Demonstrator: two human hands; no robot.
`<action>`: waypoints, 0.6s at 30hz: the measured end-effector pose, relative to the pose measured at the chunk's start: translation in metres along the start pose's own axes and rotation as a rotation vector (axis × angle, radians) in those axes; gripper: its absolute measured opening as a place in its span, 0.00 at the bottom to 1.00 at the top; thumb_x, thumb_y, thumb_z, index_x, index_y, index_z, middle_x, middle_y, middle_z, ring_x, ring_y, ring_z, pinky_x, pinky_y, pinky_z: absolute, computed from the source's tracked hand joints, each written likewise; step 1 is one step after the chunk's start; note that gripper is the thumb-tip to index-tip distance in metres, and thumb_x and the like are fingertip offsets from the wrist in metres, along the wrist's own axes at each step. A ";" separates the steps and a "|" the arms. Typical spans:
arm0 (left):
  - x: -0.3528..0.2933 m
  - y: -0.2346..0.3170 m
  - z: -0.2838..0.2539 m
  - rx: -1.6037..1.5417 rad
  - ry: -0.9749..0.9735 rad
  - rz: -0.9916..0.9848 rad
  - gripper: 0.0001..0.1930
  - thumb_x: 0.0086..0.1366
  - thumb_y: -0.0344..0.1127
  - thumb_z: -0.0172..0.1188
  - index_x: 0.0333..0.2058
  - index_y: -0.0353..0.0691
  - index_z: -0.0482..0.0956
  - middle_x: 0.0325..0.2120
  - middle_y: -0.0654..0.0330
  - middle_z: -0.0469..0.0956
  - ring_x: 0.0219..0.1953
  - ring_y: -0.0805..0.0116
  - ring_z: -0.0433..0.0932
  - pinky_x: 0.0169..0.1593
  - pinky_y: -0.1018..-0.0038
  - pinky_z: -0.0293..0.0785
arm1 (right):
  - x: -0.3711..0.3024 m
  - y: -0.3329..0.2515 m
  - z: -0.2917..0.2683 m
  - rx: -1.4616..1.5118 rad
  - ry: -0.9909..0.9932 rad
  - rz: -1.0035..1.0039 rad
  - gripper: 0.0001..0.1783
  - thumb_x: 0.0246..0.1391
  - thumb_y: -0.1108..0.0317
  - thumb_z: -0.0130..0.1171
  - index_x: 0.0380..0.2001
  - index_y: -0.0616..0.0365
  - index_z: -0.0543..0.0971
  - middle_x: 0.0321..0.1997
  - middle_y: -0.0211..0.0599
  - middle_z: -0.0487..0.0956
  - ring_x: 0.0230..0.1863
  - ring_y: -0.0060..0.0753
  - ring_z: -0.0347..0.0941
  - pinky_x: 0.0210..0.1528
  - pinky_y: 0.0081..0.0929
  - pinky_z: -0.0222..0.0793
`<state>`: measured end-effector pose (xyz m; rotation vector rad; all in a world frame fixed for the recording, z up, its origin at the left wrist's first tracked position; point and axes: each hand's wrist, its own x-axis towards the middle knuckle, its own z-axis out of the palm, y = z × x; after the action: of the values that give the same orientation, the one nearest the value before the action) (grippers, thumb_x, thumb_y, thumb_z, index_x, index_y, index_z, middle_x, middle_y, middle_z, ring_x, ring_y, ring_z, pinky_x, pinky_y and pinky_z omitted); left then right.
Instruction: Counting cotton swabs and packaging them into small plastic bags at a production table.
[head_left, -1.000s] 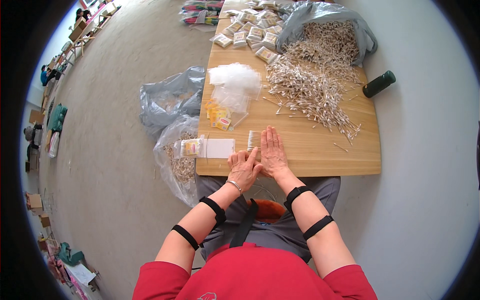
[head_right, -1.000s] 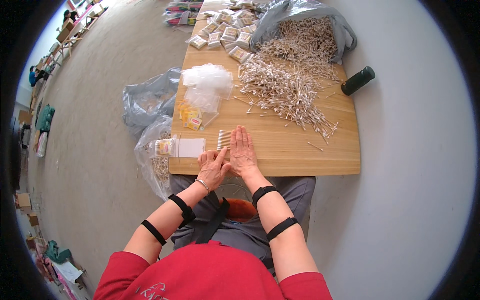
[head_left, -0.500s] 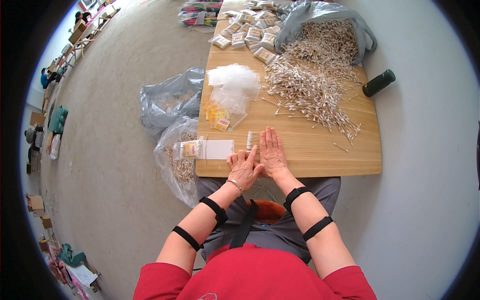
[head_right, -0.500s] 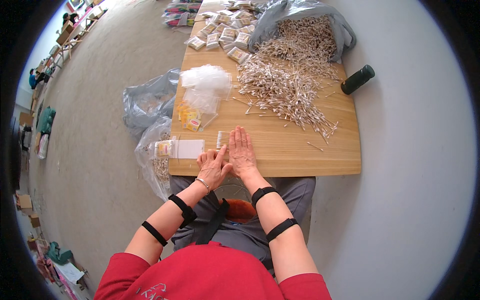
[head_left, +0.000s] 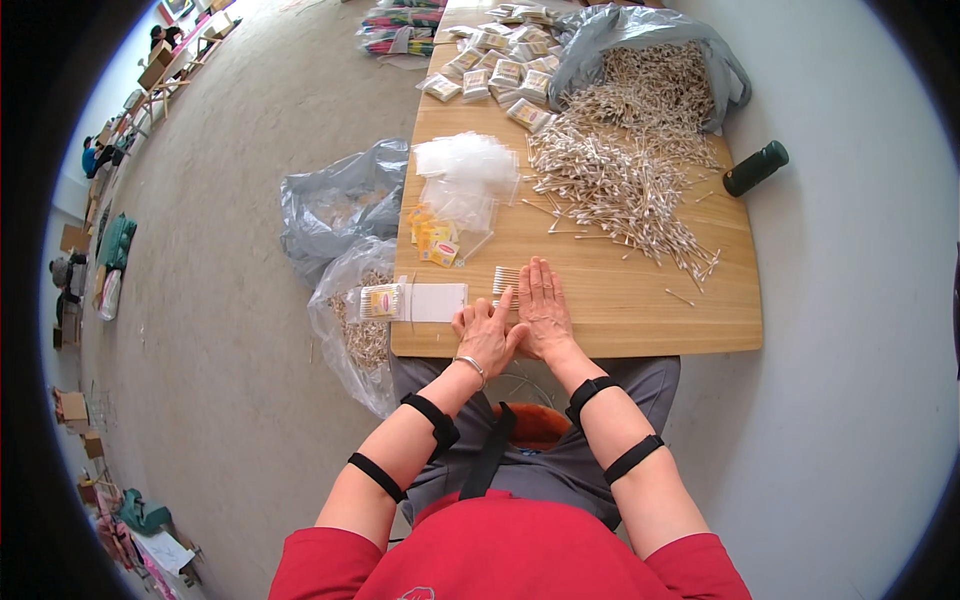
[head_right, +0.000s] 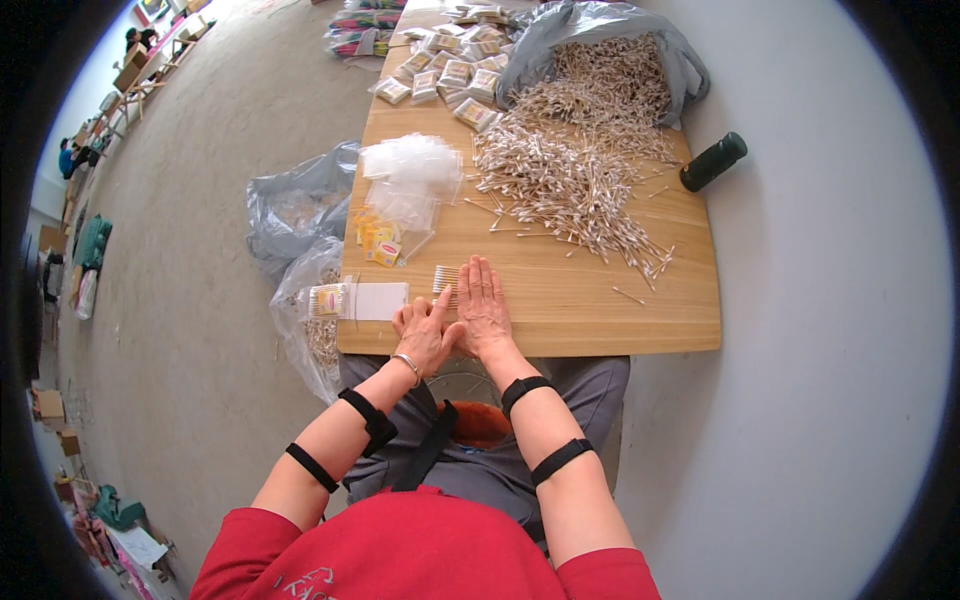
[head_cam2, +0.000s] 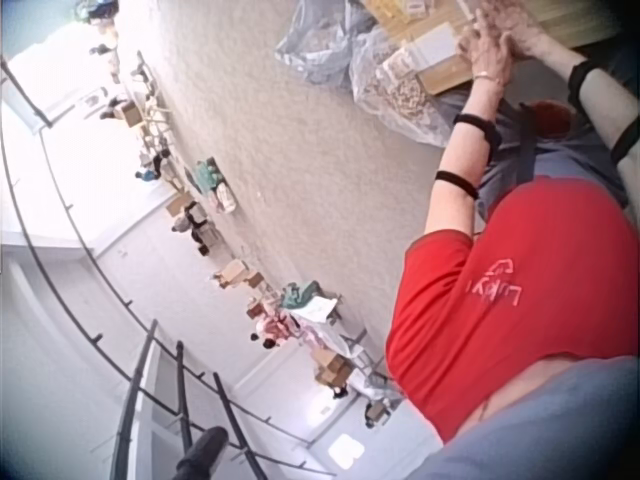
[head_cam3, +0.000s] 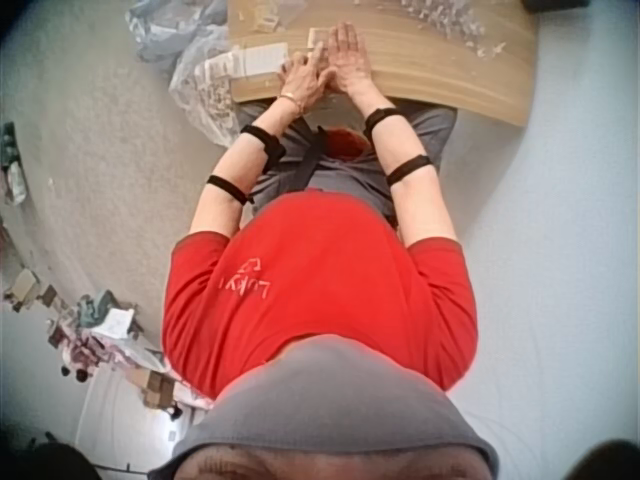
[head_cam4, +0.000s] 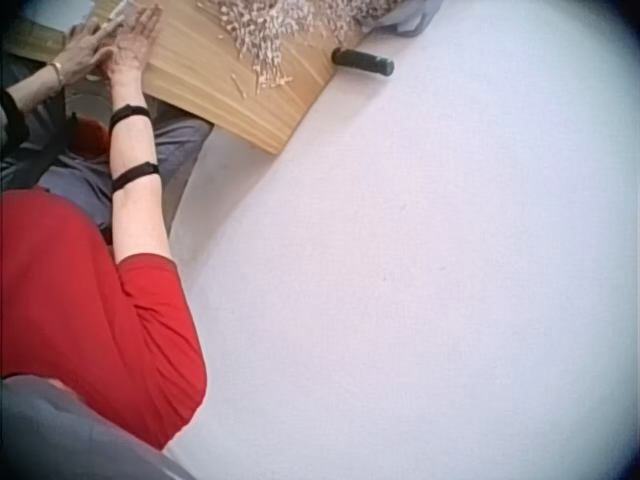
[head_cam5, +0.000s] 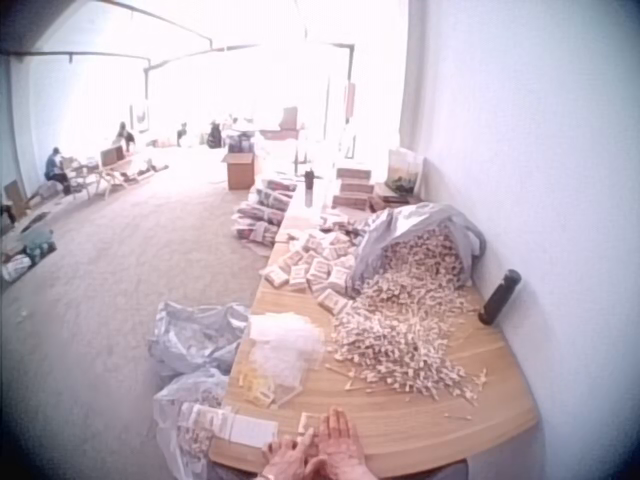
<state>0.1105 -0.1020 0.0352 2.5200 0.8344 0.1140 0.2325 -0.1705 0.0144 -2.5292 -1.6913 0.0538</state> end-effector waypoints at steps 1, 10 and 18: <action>0.000 0.000 0.000 0.000 0.000 0.001 0.33 0.61 0.54 0.52 0.62 0.50 0.58 0.39 0.54 0.66 0.45 0.57 0.60 0.54 0.59 0.47 | 0.000 0.000 0.001 -0.001 0.000 0.001 0.54 0.47 0.44 0.51 0.65 0.69 0.42 0.71 0.54 0.39 0.73 0.49 0.31 0.72 0.40 0.27; 0.003 -0.001 -0.002 -0.006 0.033 0.035 0.31 0.60 0.54 0.53 0.61 0.50 0.60 0.38 0.54 0.67 0.45 0.56 0.63 0.52 0.58 0.49 | 0.000 0.001 0.002 0.024 0.014 0.002 0.53 0.48 0.45 0.50 0.65 0.69 0.41 0.71 0.53 0.38 0.73 0.49 0.30 0.71 0.41 0.27; 0.015 -0.002 -0.010 0.003 -0.072 -0.007 0.33 0.62 0.59 0.48 0.62 0.52 0.59 0.40 0.53 0.69 0.45 0.57 0.65 0.51 0.58 0.50 | 0.001 0.001 0.004 0.045 0.010 0.005 0.50 0.47 0.51 0.49 0.65 0.70 0.42 0.71 0.54 0.37 0.73 0.48 0.28 0.72 0.41 0.23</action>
<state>0.1192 -0.0876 0.0418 2.5081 0.8160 0.0200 0.2329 -0.1700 0.0103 -2.4968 -1.6612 0.0782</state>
